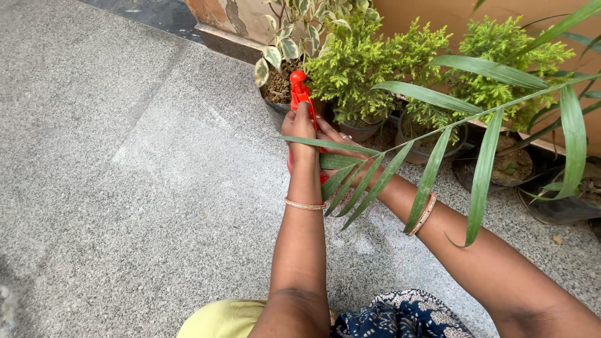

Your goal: The person uses a red spray bottle to mist water onto several potted plants arranged on a tiled floor. They move the bottle from plant to plant, spraying the leaves and soil of each one.

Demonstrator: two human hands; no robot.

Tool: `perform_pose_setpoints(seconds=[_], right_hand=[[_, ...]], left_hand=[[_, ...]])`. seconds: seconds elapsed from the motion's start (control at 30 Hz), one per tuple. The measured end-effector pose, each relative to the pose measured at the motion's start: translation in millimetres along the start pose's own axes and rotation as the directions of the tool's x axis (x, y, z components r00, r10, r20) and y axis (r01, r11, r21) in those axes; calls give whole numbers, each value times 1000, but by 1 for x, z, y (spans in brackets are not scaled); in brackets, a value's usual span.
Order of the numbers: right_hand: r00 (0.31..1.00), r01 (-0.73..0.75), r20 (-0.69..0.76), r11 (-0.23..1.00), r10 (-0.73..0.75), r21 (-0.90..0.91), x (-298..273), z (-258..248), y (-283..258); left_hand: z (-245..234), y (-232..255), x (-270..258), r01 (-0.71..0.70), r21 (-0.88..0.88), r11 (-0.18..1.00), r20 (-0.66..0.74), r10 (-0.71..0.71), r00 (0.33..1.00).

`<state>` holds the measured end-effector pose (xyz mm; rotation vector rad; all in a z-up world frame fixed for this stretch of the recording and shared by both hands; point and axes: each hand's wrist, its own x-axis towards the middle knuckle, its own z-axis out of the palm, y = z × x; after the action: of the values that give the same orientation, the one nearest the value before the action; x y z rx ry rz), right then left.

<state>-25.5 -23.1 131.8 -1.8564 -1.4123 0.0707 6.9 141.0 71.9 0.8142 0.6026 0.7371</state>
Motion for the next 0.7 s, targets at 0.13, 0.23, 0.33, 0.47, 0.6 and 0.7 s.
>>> perform_pose_setpoints(seconds=[0.13, 0.23, 0.33, 0.47, 0.6, 0.7], right_hand=[[994, -92, 57, 995, 95, -45, 3, 6, 1], [996, -82, 26, 997, 82, 13, 5, 7, 1], [992, -123, 35, 992, 123, -6, 5, 8, -2], [968, -240, 100, 968, 231, 78, 6, 7, -4], [988, -145, 61, 989, 143, 26, 3, 5, -4], [986, -152, 68, 988, 155, -38, 4, 6, -4]], left_hand=[[-2, 5, -7, 78, 12, 997, -33, -77, 996], [1, 6, -6, 58, -67, 996, 3, -58, 998], [0, 5, -6, 23, -32, 999, -1, -23, 1000], [0, 5, -5, 45, -30, 999, -19, -45, 999], [0, 6, -7, 103, -35, 994, 20, -103, 995], [1, 6, -8, 87, -54, 995, 3, -87, 996]])
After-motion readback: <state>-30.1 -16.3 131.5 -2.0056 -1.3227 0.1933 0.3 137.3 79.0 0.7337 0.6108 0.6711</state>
